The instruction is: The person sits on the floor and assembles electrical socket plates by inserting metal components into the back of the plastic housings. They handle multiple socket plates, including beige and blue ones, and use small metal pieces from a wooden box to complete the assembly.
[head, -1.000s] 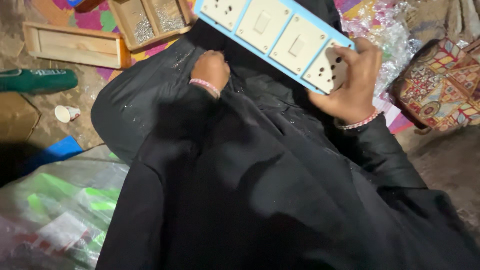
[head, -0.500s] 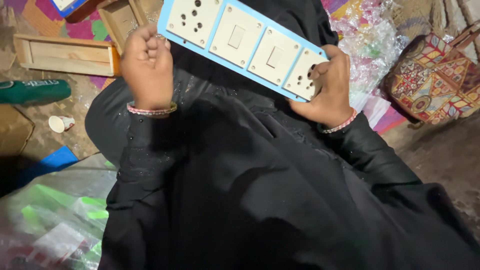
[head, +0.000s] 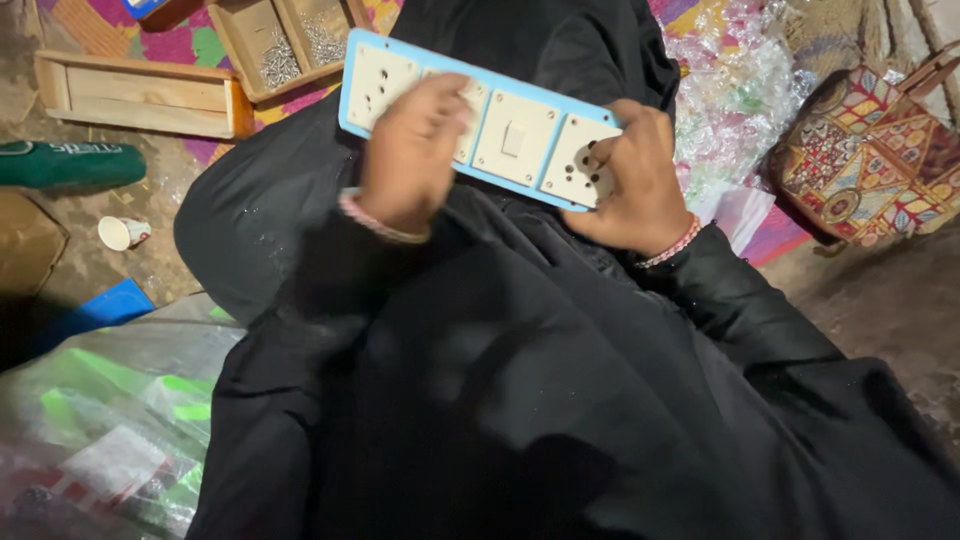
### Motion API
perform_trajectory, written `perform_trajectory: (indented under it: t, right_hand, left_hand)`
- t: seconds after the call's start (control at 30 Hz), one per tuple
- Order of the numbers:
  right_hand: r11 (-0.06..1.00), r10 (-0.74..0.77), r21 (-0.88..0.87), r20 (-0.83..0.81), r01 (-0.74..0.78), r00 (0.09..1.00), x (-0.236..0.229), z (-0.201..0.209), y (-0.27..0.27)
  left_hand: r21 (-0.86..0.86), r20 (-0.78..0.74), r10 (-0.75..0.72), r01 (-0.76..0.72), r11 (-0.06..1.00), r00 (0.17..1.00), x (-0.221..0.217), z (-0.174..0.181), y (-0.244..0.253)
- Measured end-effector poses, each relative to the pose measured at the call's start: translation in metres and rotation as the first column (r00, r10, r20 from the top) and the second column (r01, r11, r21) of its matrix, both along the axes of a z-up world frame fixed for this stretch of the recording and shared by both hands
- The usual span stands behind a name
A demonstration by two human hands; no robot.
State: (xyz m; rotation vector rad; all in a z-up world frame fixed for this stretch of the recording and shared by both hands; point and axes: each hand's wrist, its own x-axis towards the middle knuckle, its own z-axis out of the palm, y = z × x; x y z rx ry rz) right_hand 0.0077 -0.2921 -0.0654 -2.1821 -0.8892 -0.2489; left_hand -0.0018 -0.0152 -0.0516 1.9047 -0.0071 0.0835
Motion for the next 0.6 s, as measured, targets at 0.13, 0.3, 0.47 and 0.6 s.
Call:
perform_trajectory:
  t: [0.13, 0.3, 0.47, 0.6]
  right_hand:
    - [0.999, 0.035, -0.013, -0.034, -0.036, 0.999, -0.009, 0.0, 0.005]
    - [0.999, 0.031, -0.015, -0.059, -0.032, 0.998, -0.015, -0.002, 0.006]
    - [1.0, 0.025, 0.001, -0.054, -0.025, 0.998, -0.015, -0.003, 0.004]
    - [1.0, 0.016, 0.012, -0.029, -0.016, 0.999, -0.013, -0.004, 0.006]
  left_hand:
    - [0.158, 0.015, -0.174, 0.17, 0.973, 0.985, -0.001, 0.004, -0.037]
    - [0.438, 0.247, -0.349, 0.217, 0.872, 0.904, 0.003, 0.004, -0.053]
    - [0.562, 0.303, -0.372, 0.151, 0.814, 0.878, 0.002, 0.001, -0.058]
    - [0.597, 0.345, -0.339, 0.074, 0.799, 0.875, 0.003, 0.0, -0.06]
